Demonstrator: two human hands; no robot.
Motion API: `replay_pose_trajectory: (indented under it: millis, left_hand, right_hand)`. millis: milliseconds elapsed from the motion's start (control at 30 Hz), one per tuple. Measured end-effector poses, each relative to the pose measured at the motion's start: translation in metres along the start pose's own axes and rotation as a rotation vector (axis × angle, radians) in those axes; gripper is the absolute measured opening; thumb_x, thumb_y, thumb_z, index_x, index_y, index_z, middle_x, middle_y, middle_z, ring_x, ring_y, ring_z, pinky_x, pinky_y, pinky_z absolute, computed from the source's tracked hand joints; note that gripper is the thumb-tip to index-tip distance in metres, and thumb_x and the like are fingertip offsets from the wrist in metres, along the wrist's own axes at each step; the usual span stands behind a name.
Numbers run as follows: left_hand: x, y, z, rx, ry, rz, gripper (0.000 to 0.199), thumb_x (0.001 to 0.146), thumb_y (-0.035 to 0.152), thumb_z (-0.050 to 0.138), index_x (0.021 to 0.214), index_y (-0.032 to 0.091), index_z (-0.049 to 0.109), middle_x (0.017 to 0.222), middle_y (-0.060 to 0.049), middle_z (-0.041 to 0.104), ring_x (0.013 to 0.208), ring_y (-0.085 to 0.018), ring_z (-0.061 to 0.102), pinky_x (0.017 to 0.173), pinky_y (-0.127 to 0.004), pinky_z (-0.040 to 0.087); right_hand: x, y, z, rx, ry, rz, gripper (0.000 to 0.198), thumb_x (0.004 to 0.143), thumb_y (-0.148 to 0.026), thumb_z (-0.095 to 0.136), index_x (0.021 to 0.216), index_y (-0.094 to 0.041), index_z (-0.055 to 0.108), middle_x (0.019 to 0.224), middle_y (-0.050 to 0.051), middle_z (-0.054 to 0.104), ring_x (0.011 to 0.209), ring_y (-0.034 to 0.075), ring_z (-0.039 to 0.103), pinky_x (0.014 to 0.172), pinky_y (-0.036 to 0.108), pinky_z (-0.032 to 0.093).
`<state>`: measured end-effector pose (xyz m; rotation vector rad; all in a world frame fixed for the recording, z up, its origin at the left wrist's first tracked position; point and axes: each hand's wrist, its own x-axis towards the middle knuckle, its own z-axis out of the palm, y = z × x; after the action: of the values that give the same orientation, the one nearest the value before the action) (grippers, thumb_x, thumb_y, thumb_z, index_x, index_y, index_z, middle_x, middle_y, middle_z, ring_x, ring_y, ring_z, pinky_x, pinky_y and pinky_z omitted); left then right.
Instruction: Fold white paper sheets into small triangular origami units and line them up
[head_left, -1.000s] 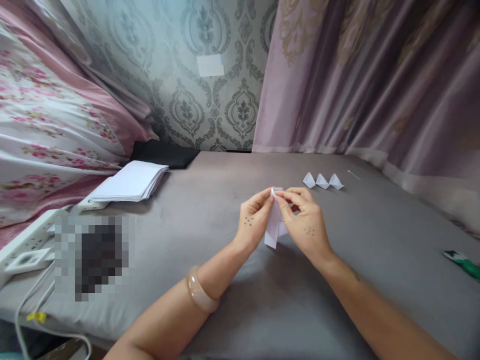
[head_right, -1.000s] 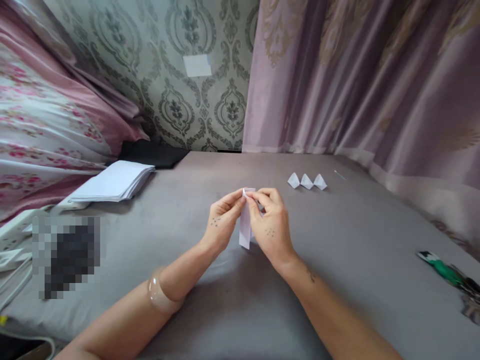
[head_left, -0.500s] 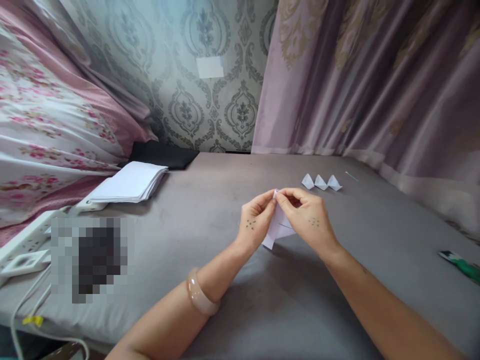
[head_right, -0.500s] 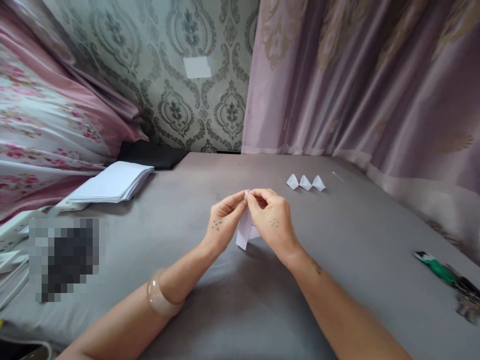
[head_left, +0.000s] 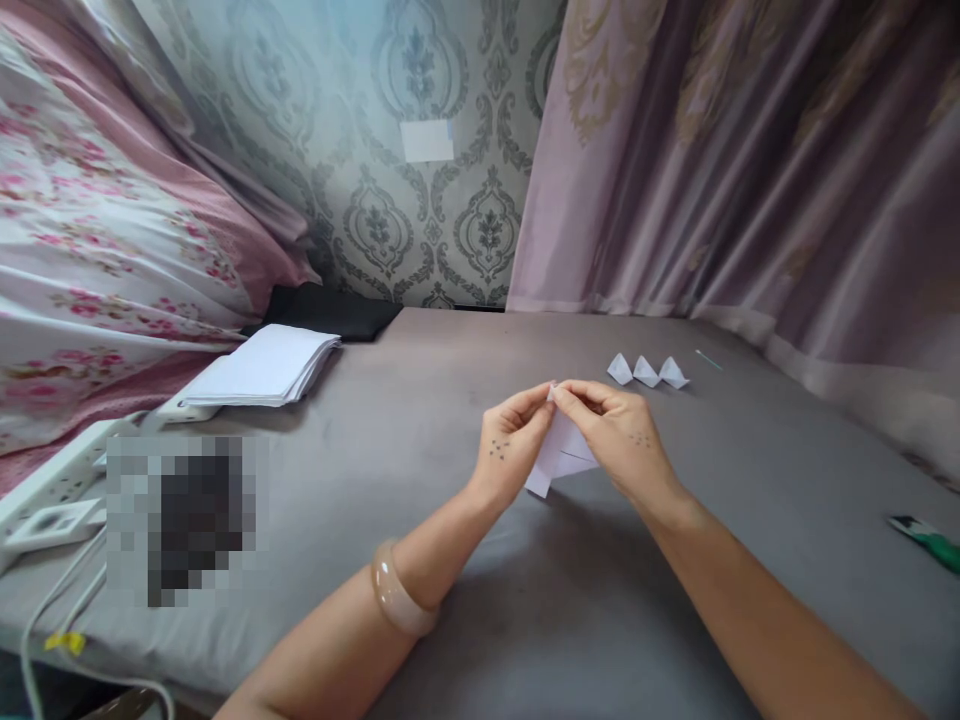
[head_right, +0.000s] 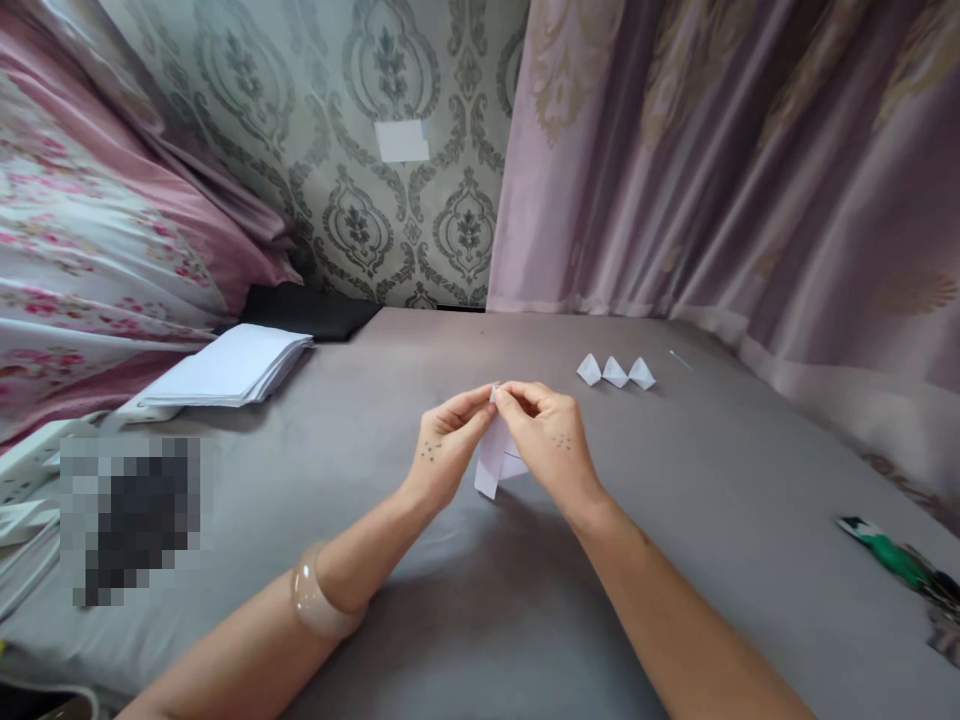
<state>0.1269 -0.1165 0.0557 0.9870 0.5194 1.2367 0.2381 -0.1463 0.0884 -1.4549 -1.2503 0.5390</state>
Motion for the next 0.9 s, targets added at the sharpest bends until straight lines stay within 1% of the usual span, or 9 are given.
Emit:
replay_pose_trajectory:
  millis: [133, 300, 367, 433, 533, 633, 700, 800, 900]
  left_hand:
    - [0.001, 0.005, -0.001, -0.043, 0.02, -0.068, 0.028, 0.071, 0.036, 0.079, 0.09, 0.016, 0.077, 0.093, -0.009, 0.074, 0.081, -0.016, 0.065, 0.078, -0.028, 0.048]
    - [0.006, 0.009, -0.007, -0.074, 0.083, -0.103, 0.026, 0.069, 0.036, 0.08, 0.082, 0.015, 0.077, 0.076, -0.006, 0.072, 0.067, -0.012, 0.06, 0.067, -0.025, 0.045]
    - [0.007, 0.012, -0.008, -0.069, 0.104, -0.087, 0.025, 0.068, 0.035, 0.08, 0.081, 0.015, 0.077, 0.073, -0.005, 0.07, 0.065, -0.011, 0.058, 0.065, -0.025, 0.044]
    - [0.007, 0.016, -0.008, -0.044, 0.131, -0.063, 0.023, 0.068, 0.035, 0.08, 0.08, 0.015, 0.077, 0.07, -0.004, 0.069, 0.063, -0.01, 0.056, 0.062, -0.024, 0.042]
    - [0.007, 0.021, -0.007, -0.027, 0.162, -0.062, 0.023, 0.069, 0.036, 0.079, 0.08, 0.016, 0.076, 0.07, -0.003, 0.069, 0.062, -0.01, 0.056, 0.061, -0.024, 0.041]
    - [0.008, 0.024, -0.008, -0.094, 0.123, -0.102, 0.025, 0.068, 0.036, 0.08, 0.082, 0.017, 0.075, 0.078, -0.005, 0.072, 0.069, -0.014, 0.062, 0.067, -0.026, 0.045]
    - [0.009, 0.026, -0.01, -0.141, 0.083, -0.134, 0.025, 0.068, 0.037, 0.08, 0.082, 0.017, 0.075, 0.079, -0.005, 0.072, 0.071, -0.015, 0.063, 0.069, -0.028, 0.047]
    - [0.012, 0.027, -0.011, -0.155, 0.056, -0.163, 0.025, 0.069, 0.037, 0.079, 0.083, 0.017, 0.074, 0.078, -0.005, 0.071, 0.07, -0.014, 0.062, 0.068, -0.026, 0.046]
    - [0.014, 0.026, -0.012, -0.168, 0.066, -0.169, 0.024, 0.067, 0.035, 0.08, 0.081, 0.016, 0.075, 0.078, -0.004, 0.071, 0.071, -0.012, 0.061, 0.069, -0.024, 0.046]
  right_hand:
    - [-0.002, 0.0, 0.001, -0.096, -0.021, -0.106, 0.024, 0.084, -0.035, 0.059, 0.091, -0.019, 0.076, 0.089, 0.005, 0.073, 0.08, 0.018, 0.065, 0.073, 0.031, 0.049]
    - [-0.009, -0.003, 0.01, -0.152, -0.013, -0.189, 0.023, 0.084, -0.028, 0.057, 0.097, -0.02, 0.074, 0.096, 0.006, 0.073, 0.084, 0.018, 0.067, 0.077, 0.031, 0.051]
    - [-0.01, -0.004, 0.013, -0.119, -0.002, -0.164, 0.021, 0.083, -0.03, 0.06, 0.096, -0.021, 0.073, 0.095, 0.005, 0.074, 0.082, 0.018, 0.067, 0.077, 0.033, 0.051]
    - [-0.009, -0.004, 0.015, -0.071, 0.021, -0.079, 0.019, 0.078, -0.035, 0.066, 0.089, -0.02, 0.071, 0.087, 0.006, 0.074, 0.076, 0.019, 0.068, 0.072, 0.033, 0.052]
    - [-0.005, -0.004, 0.016, 0.016, 0.022, 0.084, 0.031, 0.069, -0.045, 0.074, 0.08, -0.019, 0.062, 0.071, 0.004, 0.07, 0.06, 0.018, 0.062, 0.055, 0.031, 0.048]
    - [-0.001, -0.002, 0.014, 0.112, -0.055, 0.187, 0.041, 0.065, -0.053, 0.075, 0.078, -0.021, 0.055, 0.063, 0.001, 0.065, 0.052, 0.015, 0.057, 0.047, 0.028, 0.042]
    - [0.003, -0.001, 0.012, 0.114, -0.101, 0.185, 0.041, 0.066, -0.055, 0.074, 0.077, -0.02, 0.055, 0.065, 0.0, 0.064, 0.054, 0.014, 0.056, 0.049, 0.028, 0.042]
    - [0.008, 0.001, 0.009, 0.113, -0.093, 0.099, 0.038, 0.065, -0.05, 0.077, 0.081, -0.02, 0.06, 0.079, 0.003, 0.067, 0.068, 0.016, 0.061, 0.059, 0.029, 0.048]
    - [0.012, 0.004, 0.009, 0.288, -0.135, 0.094, 0.04, 0.063, -0.042, 0.08, 0.091, -0.02, 0.062, 0.088, 0.004, 0.07, 0.079, 0.017, 0.065, 0.07, 0.031, 0.053]
